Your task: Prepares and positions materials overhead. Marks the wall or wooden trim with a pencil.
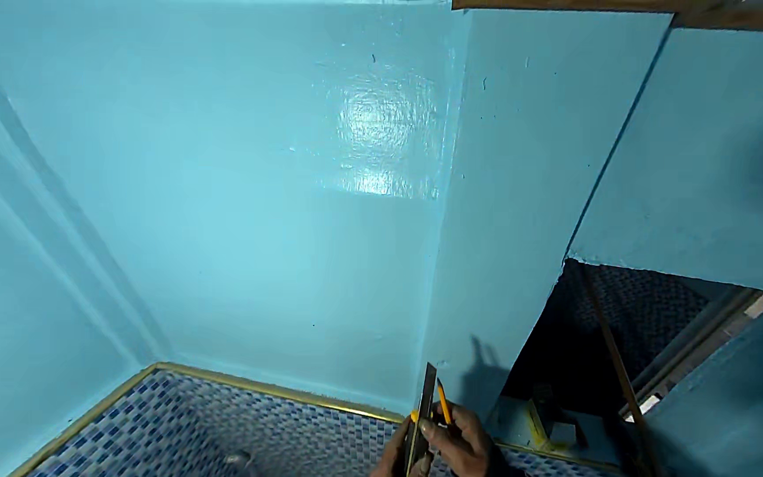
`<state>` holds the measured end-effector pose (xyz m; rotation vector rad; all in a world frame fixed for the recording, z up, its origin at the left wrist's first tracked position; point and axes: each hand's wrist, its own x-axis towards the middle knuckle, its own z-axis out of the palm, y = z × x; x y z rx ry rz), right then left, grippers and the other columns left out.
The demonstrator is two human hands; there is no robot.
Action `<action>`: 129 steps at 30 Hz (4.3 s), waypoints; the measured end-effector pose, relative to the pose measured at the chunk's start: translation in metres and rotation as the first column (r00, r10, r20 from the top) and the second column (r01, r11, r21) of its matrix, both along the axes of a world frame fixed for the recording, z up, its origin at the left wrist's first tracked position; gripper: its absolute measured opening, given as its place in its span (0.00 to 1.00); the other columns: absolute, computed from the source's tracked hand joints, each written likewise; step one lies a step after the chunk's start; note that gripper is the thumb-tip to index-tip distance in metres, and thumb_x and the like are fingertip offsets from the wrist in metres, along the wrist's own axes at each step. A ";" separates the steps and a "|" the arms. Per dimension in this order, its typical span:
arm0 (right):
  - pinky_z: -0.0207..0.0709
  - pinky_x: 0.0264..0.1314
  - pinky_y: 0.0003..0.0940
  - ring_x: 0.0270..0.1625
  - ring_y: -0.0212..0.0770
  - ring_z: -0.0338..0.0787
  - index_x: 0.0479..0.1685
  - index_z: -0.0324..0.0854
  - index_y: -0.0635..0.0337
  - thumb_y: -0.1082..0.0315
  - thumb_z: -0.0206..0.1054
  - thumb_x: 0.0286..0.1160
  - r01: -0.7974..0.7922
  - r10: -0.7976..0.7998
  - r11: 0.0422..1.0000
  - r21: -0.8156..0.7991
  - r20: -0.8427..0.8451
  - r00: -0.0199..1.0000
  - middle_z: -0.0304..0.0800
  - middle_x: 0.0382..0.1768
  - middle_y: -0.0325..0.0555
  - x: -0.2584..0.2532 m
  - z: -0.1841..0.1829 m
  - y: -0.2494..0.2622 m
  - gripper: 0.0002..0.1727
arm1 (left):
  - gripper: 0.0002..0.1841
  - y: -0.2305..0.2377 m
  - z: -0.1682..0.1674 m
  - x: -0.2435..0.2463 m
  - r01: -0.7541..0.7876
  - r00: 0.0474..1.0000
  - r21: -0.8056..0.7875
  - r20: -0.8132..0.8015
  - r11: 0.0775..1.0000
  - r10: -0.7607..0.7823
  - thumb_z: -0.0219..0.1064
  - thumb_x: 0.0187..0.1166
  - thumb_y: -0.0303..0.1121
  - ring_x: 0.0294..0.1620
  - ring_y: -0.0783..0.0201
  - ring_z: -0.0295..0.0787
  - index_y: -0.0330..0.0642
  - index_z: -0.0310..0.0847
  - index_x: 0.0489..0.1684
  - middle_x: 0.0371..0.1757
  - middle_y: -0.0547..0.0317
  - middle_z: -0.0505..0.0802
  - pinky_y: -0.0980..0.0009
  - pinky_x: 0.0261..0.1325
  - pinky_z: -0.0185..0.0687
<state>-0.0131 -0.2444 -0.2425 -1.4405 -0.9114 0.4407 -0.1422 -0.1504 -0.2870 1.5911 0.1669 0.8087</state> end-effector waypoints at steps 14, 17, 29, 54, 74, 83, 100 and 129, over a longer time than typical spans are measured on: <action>0.69 0.10 0.17 0.07 0.23 0.67 0.48 0.77 0.62 0.70 0.61 0.84 0.038 0.040 0.918 0.395 -0.186 0.982 0.75 0.13 0.33 0.012 0.172 0.046 0.04 | 0.25 0.009 0.126 0.074 0.041 0.694 -0.123 0.718 0.992 0.060 0.78 0.72 0.48 0.58 0.59 0.92 0.51 0.83 0.67 0.62 0.55 0.94 0.64 0.58 0.90; 0.73 0.17 0.19 0.13 0.24 0.73 0.38 0.80 0.64 0.72 0.67 0.77 -0.003 0.031 0.869 0.496 -0.049 0.998 0.80 0.17 0.35 0.025 0.187 0.058 0.04 | 0.21 0.008 0.166 0.103 -0.058 0.597 -0.245 0.768 0.968 0.230 0.79 0.71 0.36 0.51 0.64 0.95 0.42 0.83 0.60 0.51 0.59 0.97 0.65 0.55 0.93; 0.59 0.08 0.19 0.08 0.24 0.64 0.30 0.82 0.54 0.55 0.67 0.83 -0.018 -0.016 0.938 0.347 0.095 0.995 0.76 0.14 0.35 0.051 0.285 0.064 0.15 | 0.20 0.093 0.266 0.119 -0.559 0.550 0.380 0.835 0.737 -0.014 0.76 0.75 0.37 0.70 0.57 0.86 0.36 0.85 0.61 0.67 0.49 0.89 0.59 0.73 0.84; 0.61 0.04 0.18 0.06 0.24 0.67 0.48 0.82 0.62 0.60 0.43 0.96 -0.011 -0.564 0.734 0.679 0.619 0.547 0.82 0.16 0.35 0.178 0.331 0.067 0.22 | 0.13 0.193 0.455 0.240 -0.421 0.323 0.335 0.924 0.843 -0.205 0.65 0.84 0.28 0.38 0.65 0.92 0.25 0.72 0.55 0.41 0.54 0.90 0.65 0.45 0.94; 0.68 0.08 0.17 0.11 0.22 0.73 0.42 0.81 0.56 0.59 0.47 0.96 -0.174 -0.557 0.701 0.692 0.683 0.473 0.83 0.19 0.31 0.189 0.328 0.071 0.19 | 0.12 0.199 0.446 0.250 -0.039 0.238 0.459 0.867 0.887 -0.438 0.62 0.84 0.23 0.52 0.49 0.95 0.35 0.66 0.59 0.50 0.51 0.90 0.45 0.60 0.93; 0.68 0.10 0.16 0.13 0.20 0.73 0.42 0.82 0.53 0.56 0.49 0.95 -0.190 -0.561 0.697 0.691 0.691 0.455 0.82 0.20 0.29 0.190 0.328 0.072 0.19 | 0.12 0.198 0.461 0.255 -0.164 0.280 0.499 0.851 0.851 -0.445 0.67 0.80 0.23 0.46 0.55 0.96 0.34 0.69 0.54 0.45 0.55 0.91 0.51 0.56 0.96; 0.71 0.14 0.16 0.16 0.21 0.76 0.40 0.81 0.52 0.55 0.50 0.95 -0.204 -0.571 0.699 0.685 0.707 0.417 0.80 0.20 0.26 0.190 0.328 0.072 0.18 | 0.08 0.185 0.476 0.267 -0.130 0.166 0.418 0.903 0.899 -0.396 0.67 0.75 0.16 0.31 0.65 0.94 0.40 0.80 0.31 0.28 0.62 0.92 0.65 0.40 0.97; 0.75 0.16 0.14 0.20 0.21 0.82 0.43 0.81 0.51 0.55 0.46 0.96 -0.224 -0.581 0.684 0.695 0.704 0.409 0.90 0.31 0.29 0.191 0.324 0.073 0.19 | 0.15 0.192 0.470 0.268 -0.358 0.391 0.356 0.897 0.863 -0.208 0.72 0.61 0.16 0.20 0.83 0.83 0.49 0.78 0.15 0.16 0.75 0.83 0.85 0.27 0.82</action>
